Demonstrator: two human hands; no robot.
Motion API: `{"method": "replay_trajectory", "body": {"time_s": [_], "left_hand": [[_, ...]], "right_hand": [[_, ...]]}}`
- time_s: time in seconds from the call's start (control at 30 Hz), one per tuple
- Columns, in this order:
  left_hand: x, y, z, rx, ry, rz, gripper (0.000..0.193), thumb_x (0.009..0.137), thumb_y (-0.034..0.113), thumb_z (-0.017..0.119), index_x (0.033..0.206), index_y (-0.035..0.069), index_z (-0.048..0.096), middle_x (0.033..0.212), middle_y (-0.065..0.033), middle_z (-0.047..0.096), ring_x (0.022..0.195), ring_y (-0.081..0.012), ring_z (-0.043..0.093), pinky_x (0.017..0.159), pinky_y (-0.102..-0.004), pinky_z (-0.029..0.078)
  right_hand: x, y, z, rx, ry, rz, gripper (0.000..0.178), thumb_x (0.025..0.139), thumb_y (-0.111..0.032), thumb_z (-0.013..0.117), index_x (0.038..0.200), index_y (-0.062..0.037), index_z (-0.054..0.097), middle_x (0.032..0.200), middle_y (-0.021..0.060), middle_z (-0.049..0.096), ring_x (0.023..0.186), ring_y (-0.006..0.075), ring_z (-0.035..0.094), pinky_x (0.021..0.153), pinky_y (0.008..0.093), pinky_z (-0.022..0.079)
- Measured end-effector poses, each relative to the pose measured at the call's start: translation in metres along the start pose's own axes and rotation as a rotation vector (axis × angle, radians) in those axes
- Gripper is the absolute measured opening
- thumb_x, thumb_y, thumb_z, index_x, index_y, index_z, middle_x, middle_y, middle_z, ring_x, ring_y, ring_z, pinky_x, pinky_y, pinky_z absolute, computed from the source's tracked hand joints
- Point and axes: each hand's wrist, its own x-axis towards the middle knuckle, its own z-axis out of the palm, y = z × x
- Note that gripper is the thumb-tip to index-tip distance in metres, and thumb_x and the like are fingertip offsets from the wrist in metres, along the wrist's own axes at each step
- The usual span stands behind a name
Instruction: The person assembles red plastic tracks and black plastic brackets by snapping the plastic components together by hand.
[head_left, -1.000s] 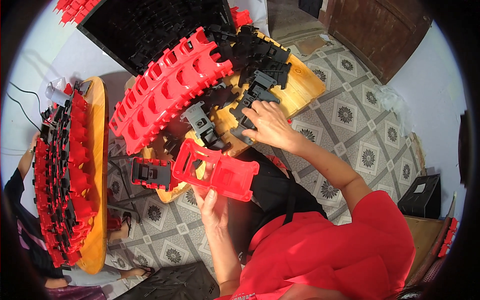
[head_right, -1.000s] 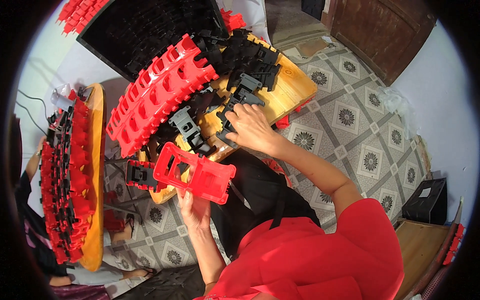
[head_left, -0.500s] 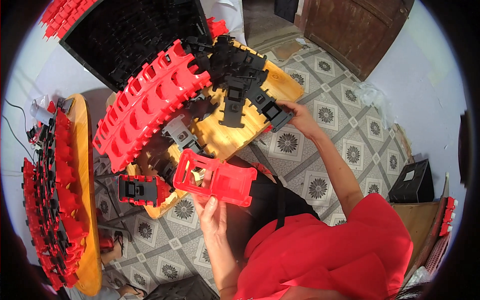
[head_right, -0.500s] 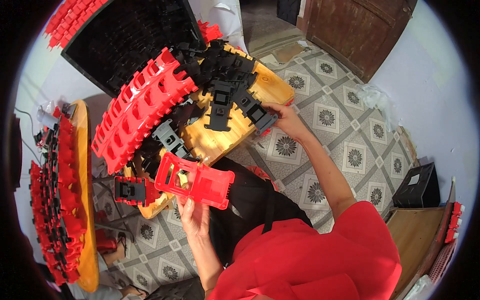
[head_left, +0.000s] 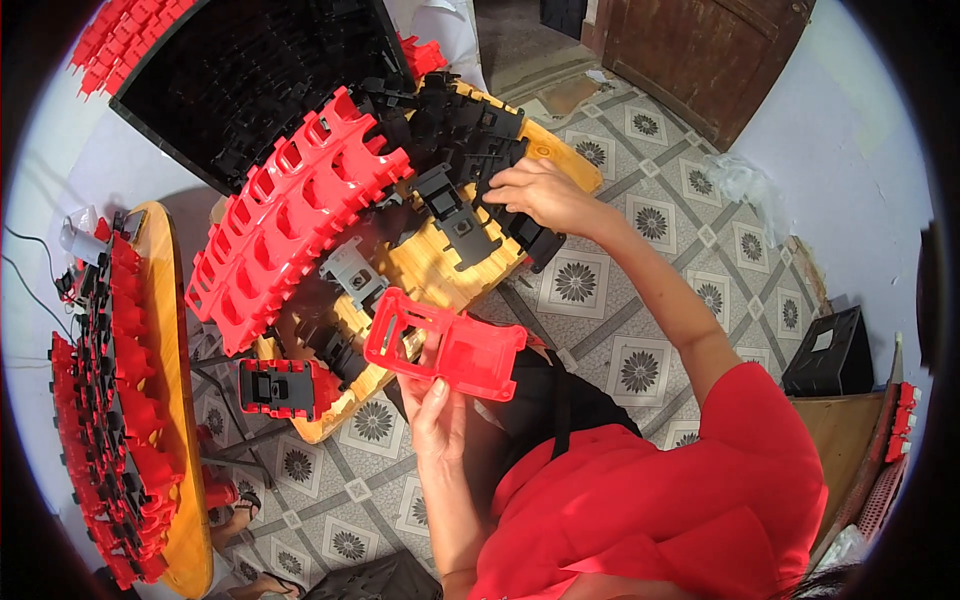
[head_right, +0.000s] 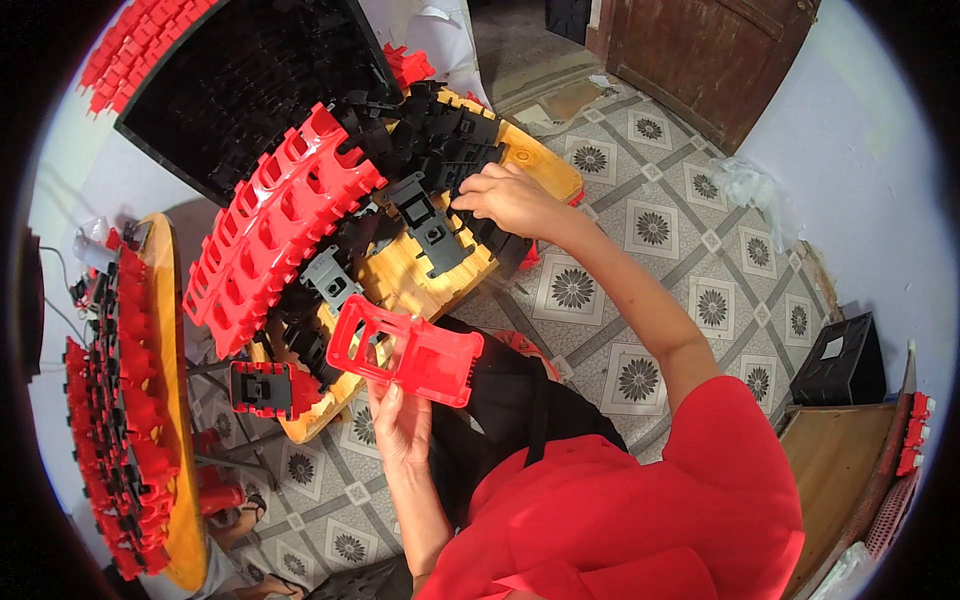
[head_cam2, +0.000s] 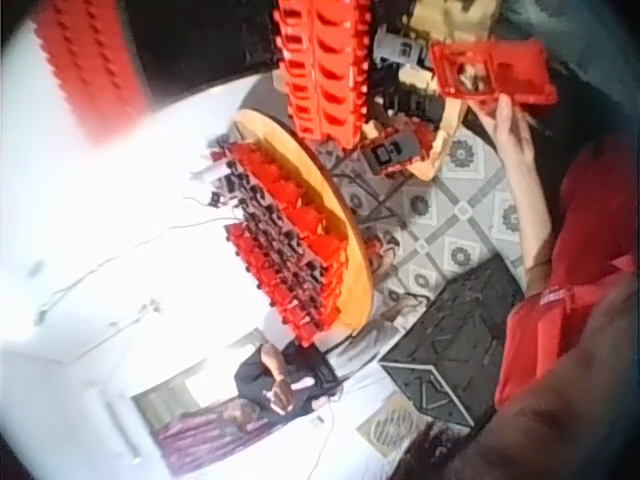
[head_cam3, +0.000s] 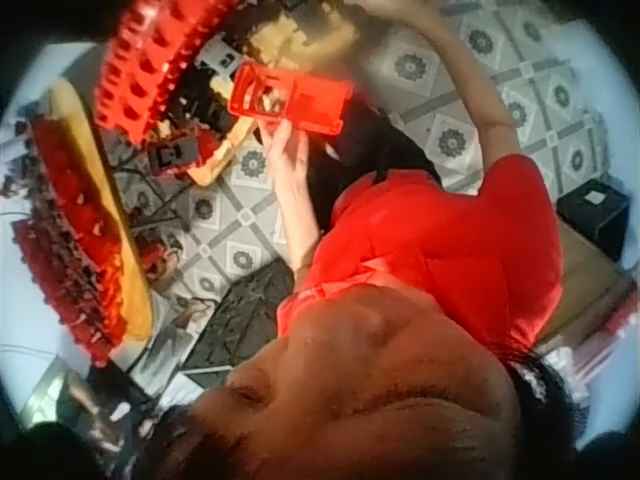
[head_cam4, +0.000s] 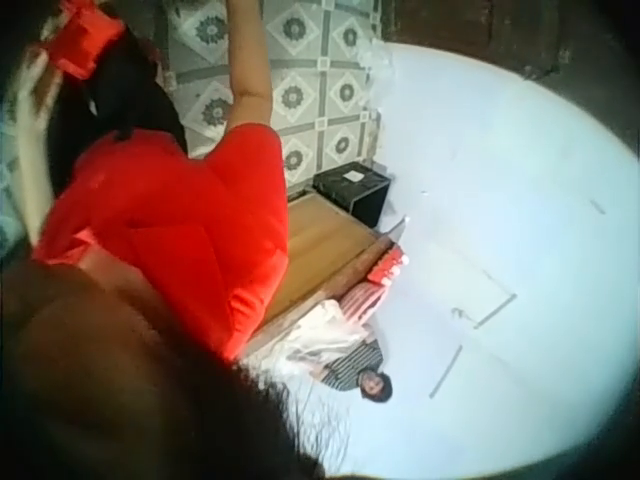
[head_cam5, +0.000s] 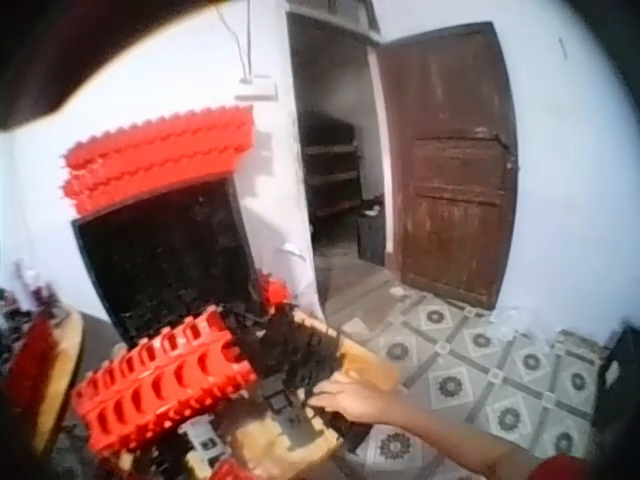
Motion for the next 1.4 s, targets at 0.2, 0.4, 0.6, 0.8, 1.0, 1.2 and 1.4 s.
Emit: {"method": "replay_trajectory", "body": {"time_s": [0.2,0.4,0.6,0.8,1.0,1.2,1.4], "left_hand": [[0.006,-0.002,0.0,0.001,-0.007,0.022,0.076,0.076,0.011,0.075,0.141,0.008,0.036,0.141,-0.0146,0.045,0.131,-0.0279,0.044,0.113,-0.0437,0.031],[0.013,0.002,-0.006,-0.105,-0.046,-0.007,0.074,0.077,-0.003,0.07,0.141,0.013,0.037,0.144,-0.0142,0.044,0.133,-0.0268,0.043,0.111,-0.0435,0.035],[0.024,0.004,0.005,-0.048,-0.06,0.028,0.078,0.078,-0.003,0.07,0.144,0.014,0.033,0.143,-0.0154,0.043,0.132,-0.0278,0.044,0.111,-0.0439,0.034],[0.021,0.008,0.012,0.003,-0.054,-0.035,0.082,0.075,-0.005,0.073,0.143,0.012,0.032,0.132,-0.0082,0.049,0.122,-0.0237,0.05,0.106,-0.0402,0.04],[0.02,0.006,0.006,0.021,-0.064,-0.017,0.076,0.075,-0.005,0.073,0.138,0.012,0.035,0.125,-0.0061,0.051,0.118,-0.021,0.052,0.101,-0.0372,0.043],[0.018,0.008,0.004,0.024,-0.071,-0.033,0.076,0.074,-0.006,0.074,0.138,0.011,0.035,0.125,-0.0053,0.05,0.113,-0.0189,0.053,0.094,-0.0338,0.047],[0.02,0.002,0.012,-0.037,-0.049,0.044,0.076,0.078,0.002,0.074,0.14,0.014,0.033,0.129,-0.0059,0.049,0.115,-0.0196,0.053,0.096,-0.0357,0.046]], "right_hand": [[0.01,0.001,0.002,-0.075,-0.253,-0.032,0.033,0.077,-0.004,0.063,0.107,-0.0163,0.07,0.096,-0.0002,0.056,0.097,0.0179,0.053,0.086,0.0341,0.038],[-0.01,0.01,-0.038,0.026,-0.049,-0.027,0.024,0.078,-0.011,0.069,0.101,-0.0053,0.066,0.089,0.0054,0.058,0.087,0.0222,0.058,0.076,0.0352,0.044],[-0.039,-0.086,-0.091,0.487,0.193,0.27,0.025,0.076,-0.017,0.079,0.089,-0.0029,0.064,0.072,0.0028,0.058,0.06,0.009,0.054,0.056,0.0252,0.044],[-0.046,-0.161,-0.052,0.411,0.275,0.192,0.027,0.073,-0.019,0.081,0.085,-0.0041,0.062,0.066,0.0018,0.053,0.051,0.0109,0.053,0.047,0.0252,0.042],[-0.04,-0.169,-0.029,0.355,0.363,0.138,0.027,0.071,-0.014,0.083,0.082,-0.0053,0.06,0.063,0.0016,0.049,0.051,0.0119,0.049,0.046,0.0267,0.039],[-0.042,-0.173,-0.025,0.289,0.323,0.131,0.03,0.072,-0.021,0.081,0.084,-0.0062,0.058,0.069,0.0021,0.053,0.054,0.015,0.056,0.048,0.0291,0.045],[-0.043,-0.174,-0.018,0.144,0.338,0.101,0.032,0.072,-0.028,0.08,0.083,-0.0077,0.057,0.072,0.0018,0.053,0.055,0.0179,0.055,0.049,0.0299,0.044]]}}
